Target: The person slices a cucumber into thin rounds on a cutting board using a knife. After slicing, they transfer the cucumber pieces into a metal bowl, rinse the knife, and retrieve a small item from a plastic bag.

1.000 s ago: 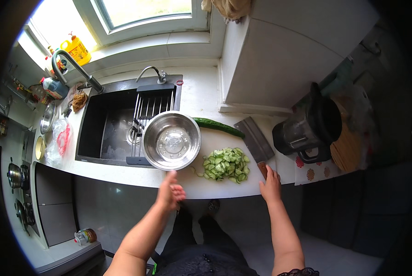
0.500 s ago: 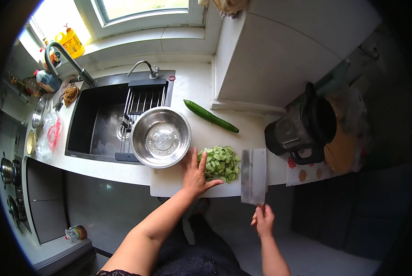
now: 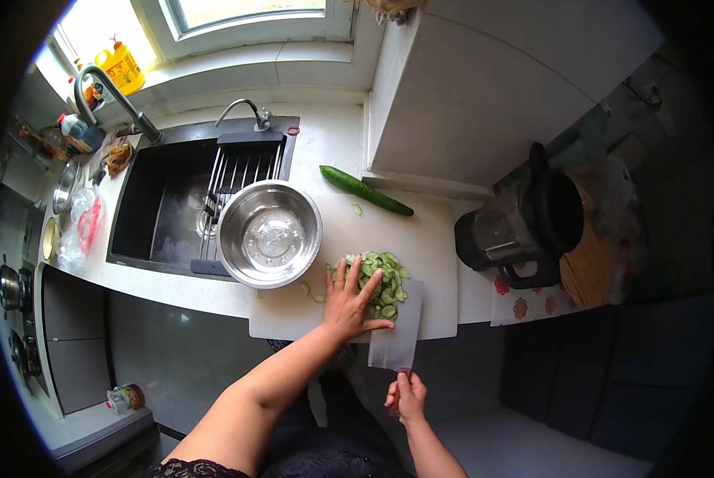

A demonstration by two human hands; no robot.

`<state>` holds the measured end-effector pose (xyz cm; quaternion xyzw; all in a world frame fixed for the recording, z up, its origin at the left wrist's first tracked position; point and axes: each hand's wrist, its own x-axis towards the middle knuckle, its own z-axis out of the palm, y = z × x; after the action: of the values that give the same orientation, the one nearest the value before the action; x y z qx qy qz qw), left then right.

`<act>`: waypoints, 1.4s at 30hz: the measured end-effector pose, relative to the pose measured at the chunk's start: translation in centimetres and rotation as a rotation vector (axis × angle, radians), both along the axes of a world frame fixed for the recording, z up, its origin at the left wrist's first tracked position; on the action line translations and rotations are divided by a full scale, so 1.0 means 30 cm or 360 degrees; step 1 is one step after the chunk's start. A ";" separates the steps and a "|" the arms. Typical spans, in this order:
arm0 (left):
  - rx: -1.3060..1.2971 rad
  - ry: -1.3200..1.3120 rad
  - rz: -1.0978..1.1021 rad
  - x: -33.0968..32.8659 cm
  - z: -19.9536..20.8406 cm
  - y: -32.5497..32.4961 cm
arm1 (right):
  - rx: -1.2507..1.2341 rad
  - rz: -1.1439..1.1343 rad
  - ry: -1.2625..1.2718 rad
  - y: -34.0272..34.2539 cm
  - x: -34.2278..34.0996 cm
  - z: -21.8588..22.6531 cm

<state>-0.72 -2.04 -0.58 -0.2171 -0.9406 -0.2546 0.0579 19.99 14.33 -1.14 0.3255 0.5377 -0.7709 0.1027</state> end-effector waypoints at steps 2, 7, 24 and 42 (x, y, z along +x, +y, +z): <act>0.0009 0.0012 -0.0008 -0.002 0.006 0.005 | -0.0025 0.0065 0.0003 -0.027 -0.028 -0.006; 0.0079 0.0088 -0.0031 -0.003 0.004 0.002 | -0.0124 0.0168 0.0022 -0.105 -0.062 0.000; 0.0230 0.0507 0.0250 0.000 0.352 -0.202 | -0.0223 0.0529 0.0107 -0.180 -0.193 0.340; -0.0011 0.0024 0.0508 -0.464 0.178 -0.545 | 0.0106 0.0912 -0.0272 -0.258 -0.433 0.687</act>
<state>-14.63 -18.37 4.76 -0.0668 -0.9635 -0.2374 0.1039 6.99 6.59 19.46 0.2273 0.6222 -0.6622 0.3502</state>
